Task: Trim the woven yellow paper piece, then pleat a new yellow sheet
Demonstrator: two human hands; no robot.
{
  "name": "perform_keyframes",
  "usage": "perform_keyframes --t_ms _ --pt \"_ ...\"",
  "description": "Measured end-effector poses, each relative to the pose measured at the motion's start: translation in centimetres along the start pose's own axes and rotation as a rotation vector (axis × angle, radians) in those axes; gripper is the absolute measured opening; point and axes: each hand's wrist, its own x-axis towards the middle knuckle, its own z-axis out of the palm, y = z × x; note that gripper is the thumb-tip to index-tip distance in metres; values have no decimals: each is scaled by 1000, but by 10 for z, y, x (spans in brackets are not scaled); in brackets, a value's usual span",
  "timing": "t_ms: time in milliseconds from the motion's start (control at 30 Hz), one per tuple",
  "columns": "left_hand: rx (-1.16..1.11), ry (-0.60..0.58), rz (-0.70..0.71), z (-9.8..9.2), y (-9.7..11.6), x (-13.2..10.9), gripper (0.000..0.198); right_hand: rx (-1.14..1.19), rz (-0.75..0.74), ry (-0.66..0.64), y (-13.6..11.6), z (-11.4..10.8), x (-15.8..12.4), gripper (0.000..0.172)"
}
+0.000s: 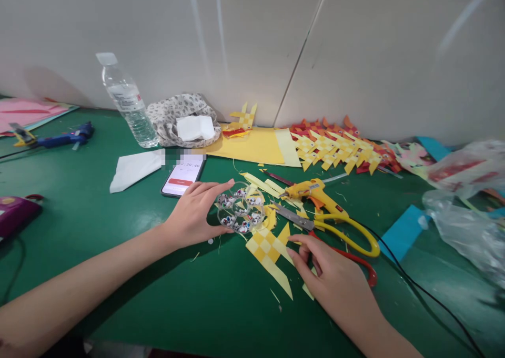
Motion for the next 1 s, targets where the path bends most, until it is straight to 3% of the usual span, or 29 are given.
perform_keyframes --t_ms 300,500,800,1000 --pt "15 40 79 -1 0 0 77 -27 -79 49 -9 -4 1 18" --pt "7 66 109 -2 0 -1 74 -88 -230 98 -16 -12 2 23" --pt "1 104 139 -1 0 0 71 -85 -286 67 -26 -25 49 28" --pt "-13 95 129 -1 0 0 71 -96 -221 -71 -43 -22 73 22"
